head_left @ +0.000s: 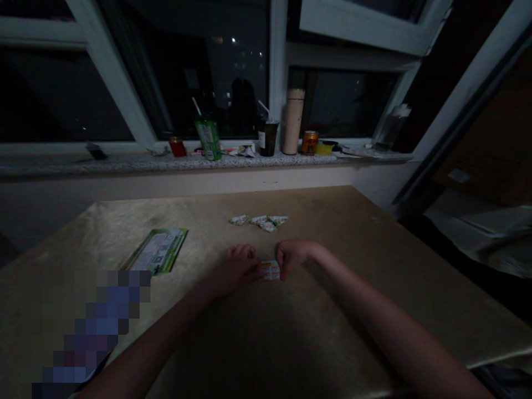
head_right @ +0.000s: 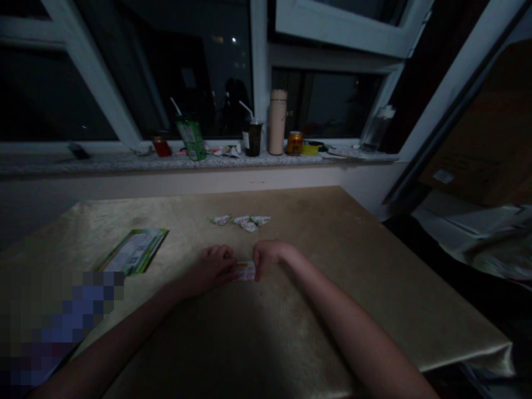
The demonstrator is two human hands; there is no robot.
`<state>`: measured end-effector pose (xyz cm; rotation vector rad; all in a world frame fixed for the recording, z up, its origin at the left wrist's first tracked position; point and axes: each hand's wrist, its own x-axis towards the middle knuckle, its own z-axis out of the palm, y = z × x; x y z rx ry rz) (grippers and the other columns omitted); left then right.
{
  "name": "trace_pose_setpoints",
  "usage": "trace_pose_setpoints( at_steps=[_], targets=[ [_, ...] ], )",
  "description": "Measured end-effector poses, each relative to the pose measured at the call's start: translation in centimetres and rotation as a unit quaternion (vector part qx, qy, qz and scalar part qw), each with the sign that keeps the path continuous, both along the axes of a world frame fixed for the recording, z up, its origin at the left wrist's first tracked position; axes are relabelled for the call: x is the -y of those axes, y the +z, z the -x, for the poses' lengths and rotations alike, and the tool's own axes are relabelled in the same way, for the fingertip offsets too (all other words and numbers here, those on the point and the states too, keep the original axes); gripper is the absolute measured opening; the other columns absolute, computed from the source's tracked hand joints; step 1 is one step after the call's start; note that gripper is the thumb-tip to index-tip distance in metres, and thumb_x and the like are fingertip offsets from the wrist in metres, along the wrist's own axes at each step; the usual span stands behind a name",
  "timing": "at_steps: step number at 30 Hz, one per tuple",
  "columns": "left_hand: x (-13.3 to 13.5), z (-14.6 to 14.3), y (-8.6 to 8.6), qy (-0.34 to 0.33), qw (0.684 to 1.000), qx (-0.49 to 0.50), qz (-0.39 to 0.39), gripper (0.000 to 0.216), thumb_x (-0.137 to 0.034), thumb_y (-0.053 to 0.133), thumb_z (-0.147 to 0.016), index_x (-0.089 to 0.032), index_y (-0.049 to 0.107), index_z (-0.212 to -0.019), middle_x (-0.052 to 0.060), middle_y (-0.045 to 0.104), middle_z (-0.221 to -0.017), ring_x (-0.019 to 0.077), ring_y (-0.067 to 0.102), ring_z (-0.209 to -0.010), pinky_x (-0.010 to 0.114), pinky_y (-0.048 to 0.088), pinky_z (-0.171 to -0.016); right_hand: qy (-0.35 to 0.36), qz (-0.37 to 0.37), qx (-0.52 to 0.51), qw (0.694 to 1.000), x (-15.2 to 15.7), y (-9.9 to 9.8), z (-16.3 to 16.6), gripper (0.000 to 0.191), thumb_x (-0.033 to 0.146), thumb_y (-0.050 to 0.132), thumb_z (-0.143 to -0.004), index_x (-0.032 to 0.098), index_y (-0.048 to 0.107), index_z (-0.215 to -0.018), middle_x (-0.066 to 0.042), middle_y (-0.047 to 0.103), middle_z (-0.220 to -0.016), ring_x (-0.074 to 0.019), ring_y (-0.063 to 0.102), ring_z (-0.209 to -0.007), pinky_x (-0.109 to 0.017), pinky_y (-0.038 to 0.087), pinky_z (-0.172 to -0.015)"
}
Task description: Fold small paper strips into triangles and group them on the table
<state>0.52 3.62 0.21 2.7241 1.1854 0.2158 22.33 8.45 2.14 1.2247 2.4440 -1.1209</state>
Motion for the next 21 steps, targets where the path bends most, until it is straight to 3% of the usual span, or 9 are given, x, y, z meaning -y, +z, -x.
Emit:
trace_pose_setpoints(
  at_steps=[6, 11, 21],
  targets=[
    [-0.1, 0.5, 0.0, -0.052, 0.998, -0.011, -0.018, 0.031, -0.047, 0.042, -0.093, -0.022, 0.060, -0.097, 0.005, 0.050, -0.101, 0.0235, 0.044, -0.099, 0.039, 0.028, -0.088, 0.011, -0.013, -0.004, 1.000, -0.1, -0.4, -0.1, 0.029, 0.036, 0.081, -0.054, 0.016, 0.076, -0.075, 0.005, 0.061, -0.057, -0.0077, 0.046, -0.054, -0.017, 0.032, -0.049],
    [0.0, 0.5, 0.0, -0.048, 0.999, -0.013, -0.016, 0.035, -0.052, 0.041, -0.092, -0.022, 0.059, -0.096, 0.005, 0.049, -0.102, 0.0240, 0.044, -0.099, 0.039, 0.030, -0.086, 0.019, -0.009, 0.001, 1.000, -0.2, -0.4, 0.0, 0.034, 0.037, 0.081, -0.055, 0.015, 0.076, -0.080, 0.005, 0.062, -0.058, -0.0081, 0.047, -0.056, -0.017, 0.033, -0.049],
    [-1.2, -0.2, 0.9, -0.056, 0.997, -0.051, 0.012, 0.035, -0.055, 0.049, -0.086, -0.022, 0.062, -0.086, 0.004, 0.053, -0.092, 0.0256, 0.048, -0.093, 0.037, 0.031, -0.078, 0.025, -0.033, 0.087, 0.995, 0.3, 1.4, 0.8, 0.038, 0.038, 0.080, -0.058, 0.016, 0.076, -0.088, 0.003, 0.066, -0.067, -0.0093, 0.049, -0.060, -0.017, 0.032, -0.053]
  ],
)
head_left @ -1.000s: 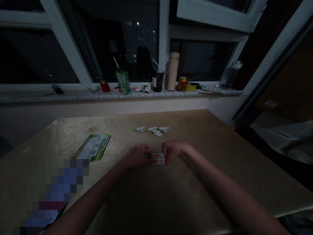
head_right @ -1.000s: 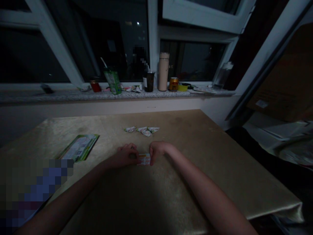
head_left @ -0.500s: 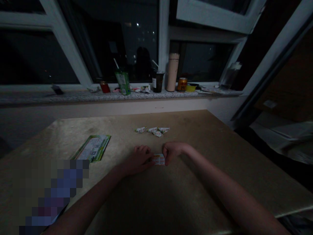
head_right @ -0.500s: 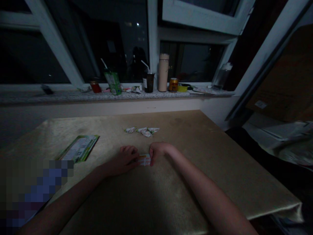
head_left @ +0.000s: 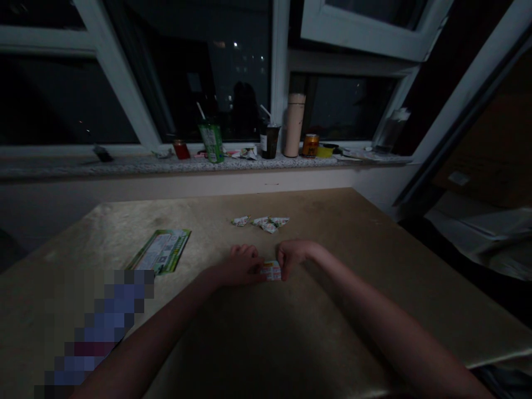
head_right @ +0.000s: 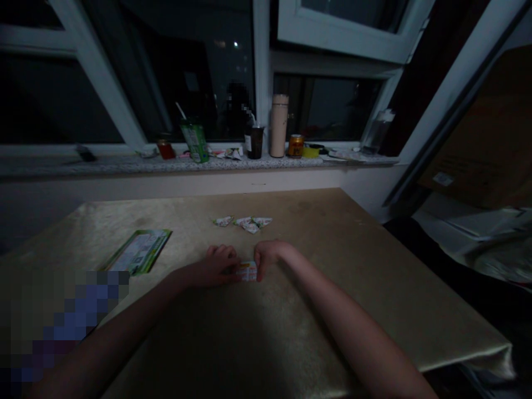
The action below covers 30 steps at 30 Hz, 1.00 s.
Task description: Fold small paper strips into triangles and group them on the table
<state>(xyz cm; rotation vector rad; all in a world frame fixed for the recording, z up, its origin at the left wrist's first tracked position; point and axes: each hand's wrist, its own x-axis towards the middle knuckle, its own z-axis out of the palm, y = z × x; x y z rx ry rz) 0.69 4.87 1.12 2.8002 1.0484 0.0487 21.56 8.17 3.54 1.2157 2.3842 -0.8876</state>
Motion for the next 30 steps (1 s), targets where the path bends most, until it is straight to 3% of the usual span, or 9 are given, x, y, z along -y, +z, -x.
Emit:
trace_pose_setpoints(
  at_steps=[4, 8, 13, 18, 30],
  targets=[
    [0.0, 0.1, -0.1, -0.005, 1.000, 0.001, -0.006, 0.036, -0.055, 0.048, -0.087, -0.021, 0.062, -0.085, 0.005, 0.053, -0.092, 0.0255, 0.048, -0.093, 0.038, 0.030, -0.079, 0.024, -0.031, 0.016, 0.999, 0.3, 0.5, 0.4, 0.032, 0.035, 0.079, -0.060, 0.018, 0.076, -0.087, 0.003, 0.067, -0.067, -0.0101, 0.052, -0.062, -0.018, 0.033, -0.057],
    [0.2, 0.2, -0.3, -0.008, 1.000, 0.008, -0.006, 0.036, -0.055, 0.046, -0.089, -0.022, 0.061, -0.088, 0.004, 0.052, -0.093, 0.0246, 0.047, -0.093, 0.036, 0.031, -0.079, 0.056, -0.009, -0.031, 0.998, 0.2, 0.2, 0.7, 0.029, 0.026, 0.078, -0.059, 0.016, 0.076, -0.086, 0.003, 0.067, -0.064, -0.0088, 0.050, -0.057, -0.017, 0.033, -0.054],
    [0.5, 0.3, -0.3, 0.001, 1.000, 0.023, -0.007, 0.036, -0.054, 0.046, -0.089, -0.022, 0.061, -0.088, 0.004, 0.052, -0.096, 0.0239, 0.047, -0.094, 0.036, 0.031, -0.080, 0.048, 0.000, -0.048, 0.998, 0.1, -0.4, 0.8, 0.027, 0.033, 0.074, -0.066, 0.013, 0.077, -0.084, 0.004, 0.061, -0.053, -0.0066, 0.043, -0.052, -0.016, 0.031, -0.050],
    [0.5, 0.0, -0.4, 0.007, 0.999, 0.033, -0.008, 0.032, -0.049, 0.045, -0.090, -0.022, 0.062, -0.087, 0.004, 0.052, -0.094, 0.0230, 0.047, -0.094, 0.036, 0.030, -0.080, 0.034, 0.006, -0.052, 0.998, 0.0, -0.7, 0.9, 0.027, 0.031, 0.076, -0.062, 0.012, 0.077, -0.082, 0.004, 0.062, -0.053, -0.0073, 0.043, -0.052, -0.018, 0.031, -0.051],
    [-0.3, -1.4, -1.0, 0.022, 0.998, 0.055, -0.006, 0.043, -0.057, 0.054, -0.083, -0.018, 0.060, -0.066, 0.004, 0.052, -0.088, 0.0248, 0.047, -0.093, 0.037, 0.030, -0.079, 0.032, 0.006, -0.082, 0.996, 0.1, -1.1, 0.3, 0.036, 0.044, 0.072, -0.065, 0.011, 0.076, -0.078, 0.004, 0.057, -0.051, -0.0068, 0.041, -0.050, -0.019, 0.028, -0.049]
  ],
)
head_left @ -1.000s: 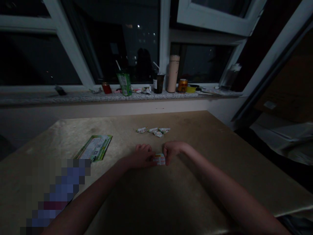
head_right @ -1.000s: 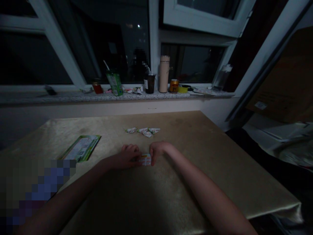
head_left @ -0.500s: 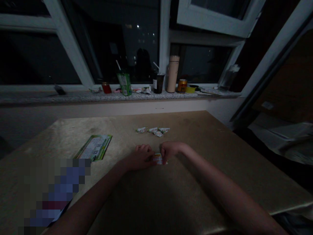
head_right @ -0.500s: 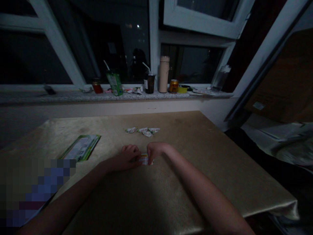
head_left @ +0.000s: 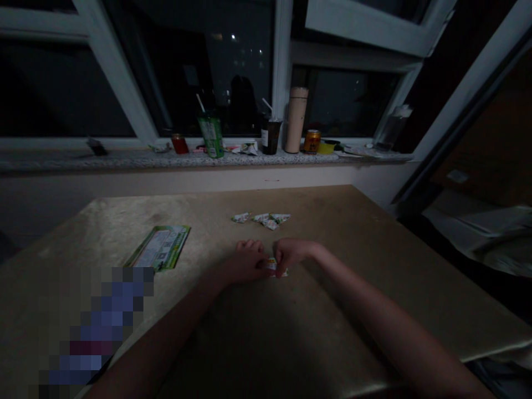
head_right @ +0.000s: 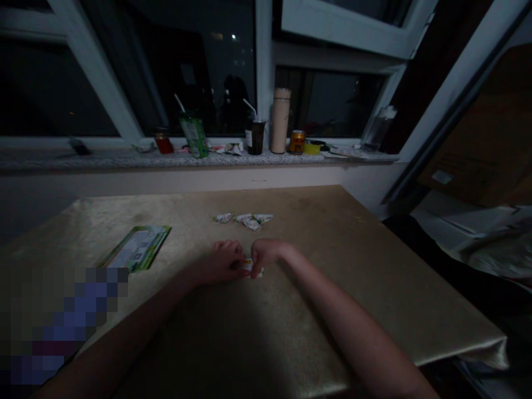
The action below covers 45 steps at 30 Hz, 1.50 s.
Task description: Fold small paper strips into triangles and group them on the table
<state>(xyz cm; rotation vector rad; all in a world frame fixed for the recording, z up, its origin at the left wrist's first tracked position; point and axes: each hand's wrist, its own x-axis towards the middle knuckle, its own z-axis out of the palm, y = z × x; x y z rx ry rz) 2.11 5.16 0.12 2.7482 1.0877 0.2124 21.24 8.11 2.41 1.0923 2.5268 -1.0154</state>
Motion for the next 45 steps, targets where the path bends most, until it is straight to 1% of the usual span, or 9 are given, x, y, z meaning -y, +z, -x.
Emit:
trace_pose_setpoints(
  at_steps=[4, 11, 13, 16, 19, 25, 32, 36, 45],
  targets=[
    [0.5, 0.5, 0.2, -0.007, 1.000, 0.019, -0.006, 0.035, -0.052, 0.052, -0.086, -0.020, 0.062, -0.074, 0.004, 0.053, -0.095, 0.0238, 0.047, -0.097, 0.038, 0.033, -0.083, -0.015, -0.009, 0.073, 0.997, 0.0, 0.7, 0.9, 0.036, 0.042, 0.075, -0.062, 0.011, 0.076, -0.082, 0.001, 0.063, -0.060, -0.0081, 0.046, -0.054, -0.018, 0.030, -0.049],
    [4.4, 1.6, 0.8, -0.010, 0.999, 0.036, -0.028, 0.028, -0.034, 0.039, -0.096, -0.020, 0.053, -0.115, 0.008, 0.055, -0.120, 0.0239, 0.049, -0.111, 0.040, 0.034, -0.097, -0.011, 0.003, 0.123, 0.992, -0.4, 1.2, 1.8, 0.042, 0.041, 0.078, -0.059, 0.009, 0.076, -0.086, -0.001, 0.066, -0.067, -0.0096, 0.049, -0.055, -0.020, 0.032, -0.050],
    [5.6, 2.2, 0.6, -0.045, 0.998, 0.013, -0.035, 0.037, -0.034, 0.036, -0.097, -0.023, 0.043, -0.131, 0.006, 0.049, -0.135, 0.0232, 0.042, -0.124, 0.040, 0.027, -0.105, -0.005, -0.001, 0.107, 0.994, -0.3, 1.2, 1.6, 0.040, 0.041, 0.077, -0.061, 0.010, 0.076, -0.086, -0.001, 0.066, -0.067, -0.0090, 0.050, -0.056, -0.019, 0.032, -0.051],
    [6.7, 3.1, 0.3, -0.078, 0.996, -0.035, -0.030, 0.061, -0.047, 0.040, -0.094, -0.024, 0.019, -0.147, 0.006, 0.025, -0.152, 0.0255, 0.026, -0.136, 0.043, 0.017, -0.110, 0.002, -0.008, 0.071, 0.997, 0.1, 1.1, 0.9, 0.035, 0.040, 0.074, -0.065, 0.011, 0.076, -0.085, 0.000, 0.066, -0.066, -0.0083, 0.049, -0.056, -0.018, 0.032, -0.051],
    [7.0, 3.5, 0.3, -0.076, 0.995, -0.062, -0.020, 0.067, -0.054, 0.037, -0.093, -0.028, 0.008, -0.148, 0.005, 0.016, -0.154, 0.0267, 0.019, -0.139, 0.049, 0.010, -0.111, -0.017, -0.006, 0.055, 0.998, 0.6, 1.0, 0.6, 0.032, 0.040, 0.070, -0.069, 0.013, 0.076, -0.084, 0.000, 0.066, -0.067, -0.0087, 0.050, -0.058, -0.017, 0.032, -0.050],
    [7.0, 3.0, 0.7, -0.075, 0.994, -0.071, -0.039, 0.068, -0.058, 0.035, -0.092, -0.026, 0.014, -0.148, 0.008, 0.026, -0.151, 0.0294, 0.022, -0.138, 0.054, 0.003, -0.111, -0.074, -0.045, 0.103, 0.991, 0.9, 1.0, 1.2, 0.038, 0.045, 0.076, -0.060, 0.017, 0.077, -0.086, 0.000, 0.069, -0.073, -0.0108, 0.054, -0.061, -0.018, 0.031, -0.049],
    [8.1, 3.1, 0.2, -0.060, 0.995, -0.057, -0.048, 0.065, -0.055, 0.036, -0.093, -0.023, 0.020, -0.147, 0.009, 0.031, -0.149, 0.0286, 0.030, -0.134, 0.050, 0.011, -0.112, -0.072, -0.030, 0.119, 0.990, 0.9, 1.4, 1.7, 0.038, 0.040, 0.076, -0.062, 0.014, 0.076, -0.090, -0.002, 0.070, -0.077, -0.0107, 0.054, -0.060, -0.018, 0.032, -0.049],
    [8.2, 3.1, 0.1, -0.045, 0.997, -0.045, -0.044, 0.064, -0.056, 0.038, -0.092, -0.027, 0.022, -0.146, 0.007, 0.033, -0.148, 0.0300, 0.030, -0.133, 0.054, 0.011, -0.111, -0.061, -0.028, 0.065, 0.996, 1.3, 1.2, 0.9, 0.032, 0.038, 0.072, -0.067, 0.015, 0.076, -0.089, 0.000, 0.070, -0.074, -0.0095, 0.054, -0.061, -0.017, 0.033, -0.051],
    [8.1, 3.8, 0.1, -0.034, 0.998, -0.050, -0.029, 0.066, -0.055, 0.039, -0.092, -0.028, 0.016, -0.148, 0.007, 0.031, -0.149, 0.0298, 0.030, -0.133, 0.053, 0.013, -0.110, -0.076, -0.029, 0.058, 0.995, 1.5, 0.8, 0.8, 0.032, 0.038, 0.072, -0.067, 0.014, 0.076, -0.087, -0.001, 0.068, -0.073, -0.0097, 0.052, -0.060, -0.016, 0.032, -0.048]
  ],
)
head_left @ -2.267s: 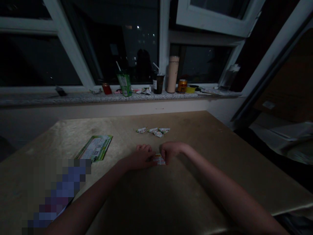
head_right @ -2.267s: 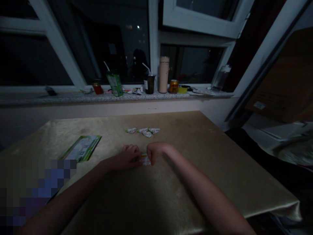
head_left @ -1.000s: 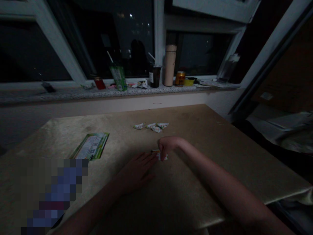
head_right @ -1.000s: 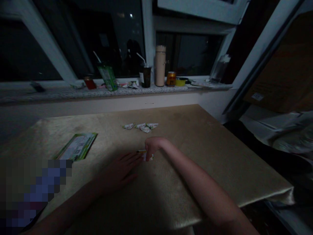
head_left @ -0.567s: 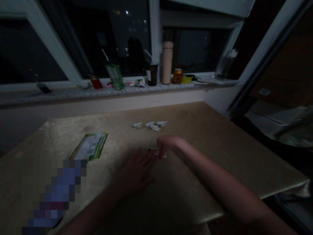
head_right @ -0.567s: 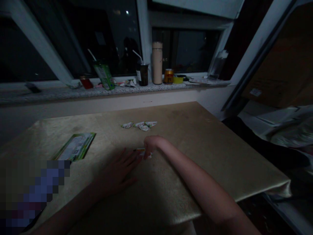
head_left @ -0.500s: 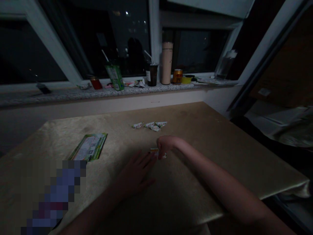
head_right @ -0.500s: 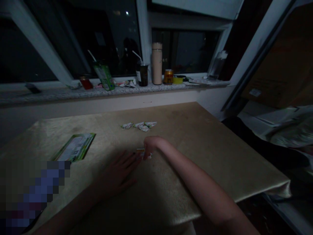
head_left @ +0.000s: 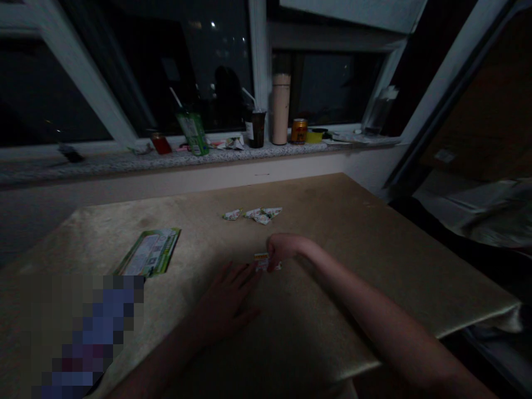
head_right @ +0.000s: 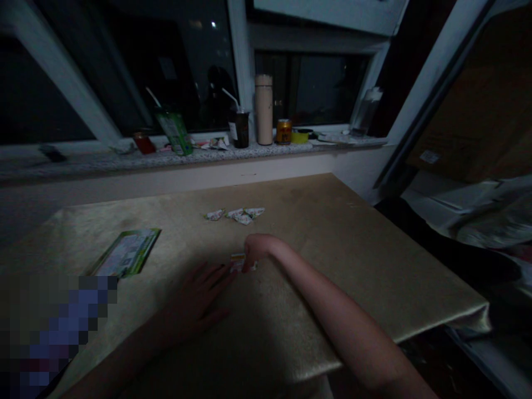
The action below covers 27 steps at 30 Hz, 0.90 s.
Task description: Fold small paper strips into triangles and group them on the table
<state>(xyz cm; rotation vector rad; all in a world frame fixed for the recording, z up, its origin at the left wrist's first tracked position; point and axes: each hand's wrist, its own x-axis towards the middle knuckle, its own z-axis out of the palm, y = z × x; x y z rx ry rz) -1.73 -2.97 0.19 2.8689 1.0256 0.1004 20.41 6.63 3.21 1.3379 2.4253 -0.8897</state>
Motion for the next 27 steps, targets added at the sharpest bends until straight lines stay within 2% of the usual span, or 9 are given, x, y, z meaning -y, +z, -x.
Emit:
trace_pose_setpoints(
  at_steps=[3, 9, 21, 27],
  targets=[
    [-0.5, 0.5, 0.4, -0.021, 1.000, -0.003, 0.018, 0.064, -0.053, 0.040, -0.092, -0.030, 0.016, -0.148, 0.006, 0.032, -0.149, 0.0305, 0.031, -0.133, 0.054, 0.016, -0.108, -0.008, -0.016, 0.009, 1.000, 0.4, 0.3, 0.1, 0.035, 0.043, 0.071, -0.067, 0.014, 0.075, -0.087, -0.002, 0.068, -0.075, -0.0112, 0.054, -0.062, -0.017, 0.032, -0.048],
    [-0.8, 0.5, 0.3, -0.017, 1.000, -0.004, 0.009, 0.061, -0.052, 0.038, -0.094, -0.032, 0.017, -0.147, 0.004, 0.030, -0.150, 0.0314, 0.029, -0.134, 0.056, 0.013, -0.108, -0.053, -0.081, 0.048, 0.994, 1.3, 0.5, 0.5, 0.047, 0.057, 0.068, -0.065, 0.017, 0.075, -0.088, -0.004, 0.070, -0.078, -0.0145, 0.059, -0.064, -0.020, 0.034, -0.050],
    [-1.6, 0.8, 0.7, -0.022, 0.999, -0.013, 0.048, 0.051, -0.046, 0.031, -0.098, -0.034, 0.020, -0.146, 0.001, 0.026, -0.152, 0.0268, 0.022, -0.138, 0.056, 0.004, -0.109, -0.068, -0.076, 0.029, 0.994, 1.4, -0.1, 0.3, 0.043, 0.058, 0.067, -0.065, 0.020, 0.074, -0.083, -0.002, 0.069, -0.076, -0.0135, 0.058, -0.065, -0.021, 0.034, -0.054],
    [-1.8, 1.5, 0.2, -0.034, 0.998, -0.004, 0.050, 0.056, -0.047, 0.035, -0.096, -0.033, 0.016, -0.147, 0.003, 0.020, -0.153, 0.0280, 0.018, -0.139, 0.055, 0.004, -0.110, -0.068, -0.080, 0.007, 0.994, 1.8, -0.2, 0.1, 0.037, 0.054, 0.067, -0.068, 0.019, 0.073, -0.079, 0.000, 0.068, -0.072, -0.0124, 0.058, -0.065, -0.021, 0.034, -0.058]
  ],
)
